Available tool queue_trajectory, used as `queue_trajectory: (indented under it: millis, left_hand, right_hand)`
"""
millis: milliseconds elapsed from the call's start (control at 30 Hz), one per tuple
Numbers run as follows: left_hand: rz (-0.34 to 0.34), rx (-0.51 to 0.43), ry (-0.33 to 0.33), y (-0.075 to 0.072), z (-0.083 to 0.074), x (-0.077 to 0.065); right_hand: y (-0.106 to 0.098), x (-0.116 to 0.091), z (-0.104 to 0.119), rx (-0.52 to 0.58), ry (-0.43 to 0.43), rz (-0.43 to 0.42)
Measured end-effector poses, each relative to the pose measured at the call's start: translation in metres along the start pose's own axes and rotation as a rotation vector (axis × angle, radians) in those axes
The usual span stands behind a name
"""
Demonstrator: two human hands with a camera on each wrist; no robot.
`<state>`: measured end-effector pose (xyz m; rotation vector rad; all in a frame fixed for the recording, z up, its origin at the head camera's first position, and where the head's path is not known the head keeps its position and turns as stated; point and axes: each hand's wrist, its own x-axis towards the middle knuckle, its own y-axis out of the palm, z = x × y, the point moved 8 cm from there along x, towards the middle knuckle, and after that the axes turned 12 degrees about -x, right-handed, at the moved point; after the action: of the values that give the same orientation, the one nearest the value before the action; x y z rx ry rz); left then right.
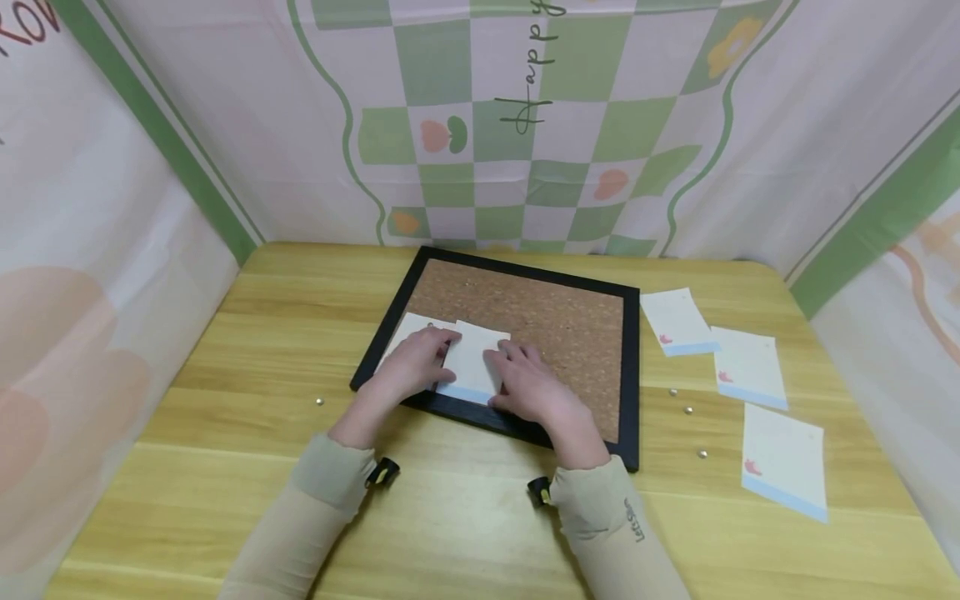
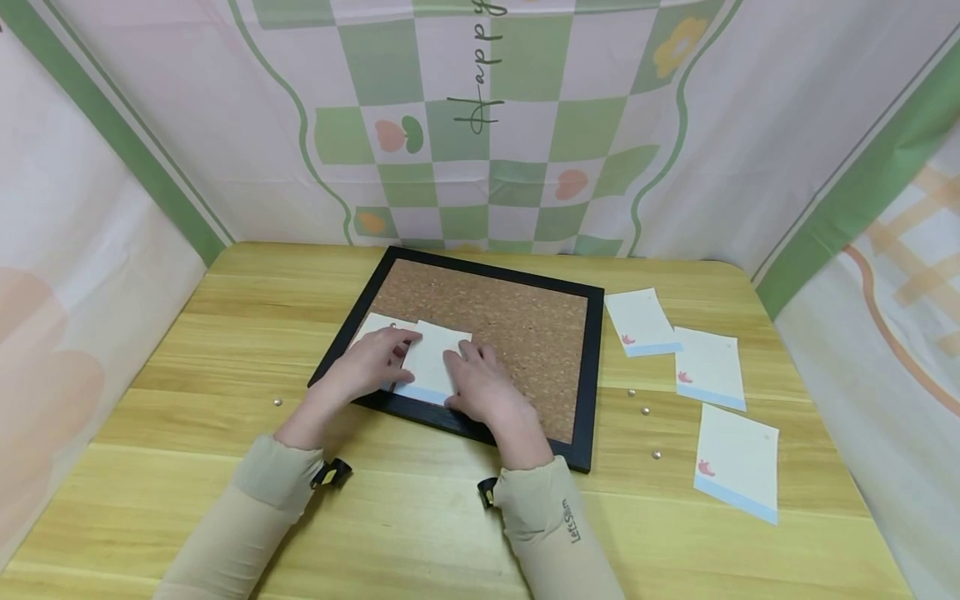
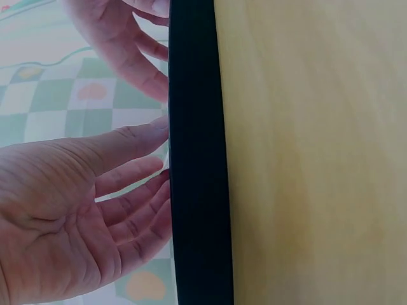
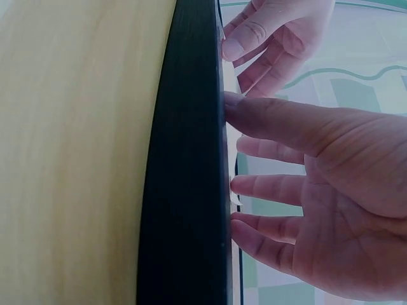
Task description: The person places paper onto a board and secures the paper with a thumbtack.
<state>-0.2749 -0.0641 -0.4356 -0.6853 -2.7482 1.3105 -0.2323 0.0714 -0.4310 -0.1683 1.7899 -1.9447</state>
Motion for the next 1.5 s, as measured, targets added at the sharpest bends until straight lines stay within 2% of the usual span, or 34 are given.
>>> queue_trajectory:
  millis: [567, 867, 1167, 1300, 1400, 1500]
  left_hand:
    - [0.027, 0.108, 0.024, 0.005, -0.001, -0.001]
    - [0.047, 0.141, 0.006, 0.007, 0.000, -0.004]
    - [0.098, 0.168, 0.053, 0.008, -0.003, -0.004]
    - [0.112, 0.082, 0.063, 0.000, 0.002, -0.006]
    - [0.091, -0.008, 0.079, -0.012, 0.006, -0.011]
    - [0.067, -0.072, 0.124, -0.027, 0.009, -0.017]
  right_hand:
    - [-0.001, -0.001, -0.002, 0.001, 0.002, -0.010]
    - [-0.001, -0.001, -0.002, -0.001, 0.004, -0.015]
    - [-0.001, -0.001, -0.002, -0.003, 0.006, -0.009]
    - [0.000, -0.002, -0.002, -0.015, 0.005, -0.009]
    - [0.000, -0.002, -0.002, -0.023, 0.004, -0.009]
    - [-0.001, -0.001, -0.002, -0.025, -0.001, -0.016]
